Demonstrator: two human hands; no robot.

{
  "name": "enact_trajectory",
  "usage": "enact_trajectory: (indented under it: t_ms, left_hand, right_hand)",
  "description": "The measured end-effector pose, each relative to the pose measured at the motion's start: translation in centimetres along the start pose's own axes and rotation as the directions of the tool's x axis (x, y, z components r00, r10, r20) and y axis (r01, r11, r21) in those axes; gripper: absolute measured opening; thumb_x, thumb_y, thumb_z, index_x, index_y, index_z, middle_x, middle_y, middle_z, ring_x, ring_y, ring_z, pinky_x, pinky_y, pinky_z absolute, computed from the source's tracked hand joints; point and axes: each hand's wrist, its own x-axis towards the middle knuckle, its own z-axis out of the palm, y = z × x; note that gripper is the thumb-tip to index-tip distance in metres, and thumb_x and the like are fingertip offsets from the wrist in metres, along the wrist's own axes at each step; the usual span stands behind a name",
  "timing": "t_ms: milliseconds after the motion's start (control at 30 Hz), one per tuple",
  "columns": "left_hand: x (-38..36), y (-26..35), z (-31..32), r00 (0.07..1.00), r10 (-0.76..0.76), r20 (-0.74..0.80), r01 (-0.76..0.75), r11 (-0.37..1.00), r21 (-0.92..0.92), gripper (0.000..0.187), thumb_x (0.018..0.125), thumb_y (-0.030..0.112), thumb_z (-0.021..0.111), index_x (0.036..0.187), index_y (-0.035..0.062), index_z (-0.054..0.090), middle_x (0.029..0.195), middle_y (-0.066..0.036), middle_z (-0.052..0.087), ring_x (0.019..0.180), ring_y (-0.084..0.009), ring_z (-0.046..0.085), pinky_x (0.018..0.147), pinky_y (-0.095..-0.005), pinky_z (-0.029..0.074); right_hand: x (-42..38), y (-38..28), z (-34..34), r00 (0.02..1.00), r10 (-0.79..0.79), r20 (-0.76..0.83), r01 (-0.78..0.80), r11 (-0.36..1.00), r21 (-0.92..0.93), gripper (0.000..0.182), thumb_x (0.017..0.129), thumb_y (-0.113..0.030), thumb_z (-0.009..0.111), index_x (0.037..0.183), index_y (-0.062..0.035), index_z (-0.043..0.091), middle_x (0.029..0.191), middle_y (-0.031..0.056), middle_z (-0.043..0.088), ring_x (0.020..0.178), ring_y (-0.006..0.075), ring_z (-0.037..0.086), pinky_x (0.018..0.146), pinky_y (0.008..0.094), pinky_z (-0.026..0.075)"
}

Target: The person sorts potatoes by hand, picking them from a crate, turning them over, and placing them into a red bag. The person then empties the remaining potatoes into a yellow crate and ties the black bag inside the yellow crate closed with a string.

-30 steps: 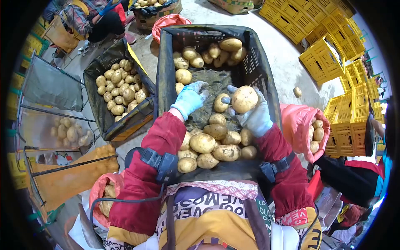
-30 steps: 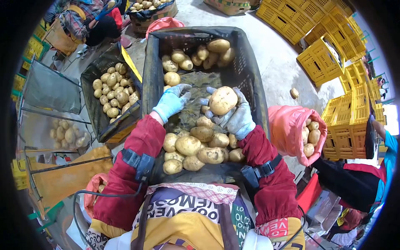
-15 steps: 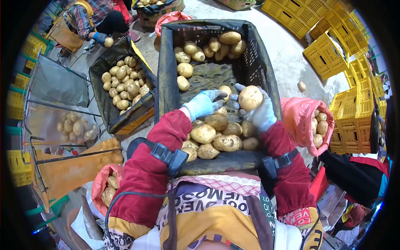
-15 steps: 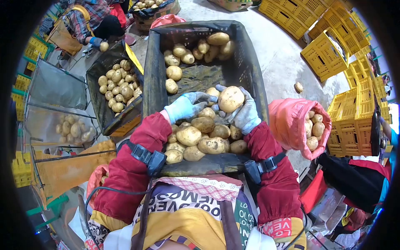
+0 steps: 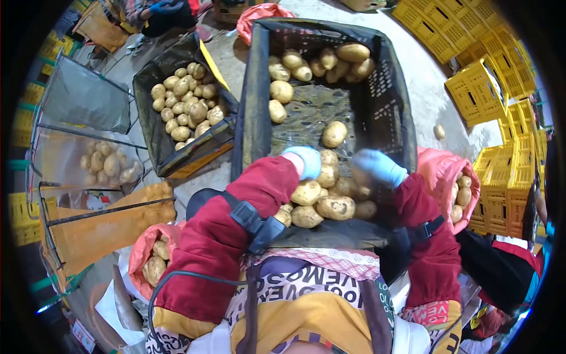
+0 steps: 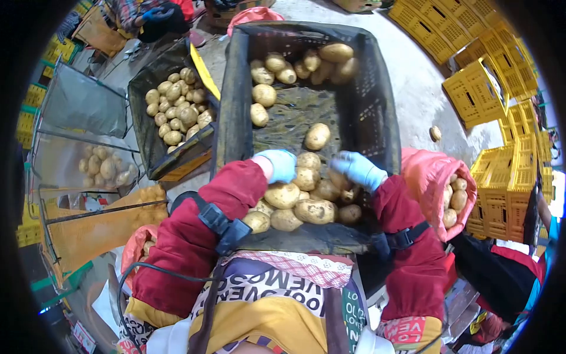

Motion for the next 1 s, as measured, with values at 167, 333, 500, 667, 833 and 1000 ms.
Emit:
enact_trajectory:
  t_ms: [167, 333, 500, 667, 833, 1000]
  left_hand:
    - [-0.7, 1.6, 0.1, 0.995, 0.038, 0.093, -0.042, 0.998, 0.044, 0.03, 0.071, 0.022, 0.062, 0.093, 0.0044, 0.07, 0.097, -0.017, 0.067, 0.091, -0.0305, 0.065, 0.078, -0.0414, 0.051]
    - [-0.4, 1.3, -0.8, 0.981, 0.142, 0.135, -0.15, 0.987, 0.051, 0.032, 0.075, 0.026, 0.061, 0.1, 0.0087, 0.07, 0.101, -0.011, 0.068, 0.094, -0.0287, 0.065, 0.078, -0.0435, 0.051]
    - [4.3, -1.0, 2.1, 0.918, 0.001, 0.396, -0.033, 0.997, 0.074, 0.035, 0.076, 0.025, 0.066, 0.109, 0.016, 0.068, 0.109, -0.005, 0.066, 0.1, -0.0284, 0.062, 0.079, -0.0489, 0.05]
    - [-0.4, -0.2, -3.0, 0.971, 0.054, 0.232, -0.042, 0.997, -0.057, 0.041, 0.074, 0.029, 0.066, 0.112, 0.0133, 0.066, 0.115, -0.009, 0.063, 0.102, -0.0284, 0.062, 0.087, -0.0418, 0.049]
    - [1.9, -1.7, -0.2, 0.991, 0.107, 0.077, -0.104, 0.994, -0.042, 0.031, 0.066, 0.026, 0.063, 0.088, 0.0051, 0.071, 0.09, -0.017, 0.067, 0.082, -0.0311, 0.065, 0.074, -0.0424, 0.051]
    - [1.4, -1.8, -1.4, 0.999, 0.035, 0.023, -0.032, 0.992, -0.12, 0.032, 0.068, 0.023, 0.065, 0.094, 0.0045, 0.07, 0.099, -0.018, 0.066, 0.092, -0.0327, 0.064, 0.082, -0.041, 0.049]
  right_hand:
    - [2.1, -5.9, 1.4, 0.911, 0.401, 0.093, -0.053, 0.339, -0.939, 0.049, 0.079, -0.049, 0.057, 0.1, -0.0056, 0.069, 0.103, 0.0176, 0.065, 0.1, 0.0326, 0.061, 0.086, 0.0395, 0.047]
    - [12.8, -9.7, 5.4, 0.966, -0.258, 0.02, 0.169, 0.572, -0.802, 0.046, 0.08, -0.041, 0.06, 0.114, -0.01, 0.06, 0.103, 0.0158, 0.065, 0.094, 0.0324, 0.062, 0.081, 0.0403, 0.049]
    - [25.2, -8.8, 12.3, 0.964, -0.234, -0.129, -0.019, 0.422, -0.906, 0.065, 0.075, -0.036, 0.067, 0.13, -0.0135, 0.041, 0.105, 0.0185, 0.061, 0.095, 0.035, 0.062, 0.083, 0.0435, 0.049]
    - [26.7, -2.7, 9.7, 0.92, -0.383, -0.08, 0.352, 0.9, -0.258, 0.072, 0.068, -0.039, 0.075, 0.13, -0.0139, 0.048, 0.111, 0.0169, 0.062, 0.097, 0.0278, 0.062, 0.083, 0.0393, 0.049]
    - [10.1, -8.1, 3.5, 0.931, -0.237, 0.276, -0.159, 0.417, 0.895, 0.053, 0.084, -0.028, 0.056, 0.129, -0.0036, 0.044, 0.118, 0.0182, 0.058, 0.096, 0.0301, 0.059, 0.079, 0.0412, 0.05]
    - [-1.0, -8.1, 2.8, 0.944, -0.31, 0.112, -0.086, 0.096, 0.992, 0.057, 0.081, -0.033, 0.058, 0.129, -0.0052, 0.046, 0.123, 0.0192, 0.054, 0.101, 0.032, 0.057, 0.079, 0.044, 0.048]
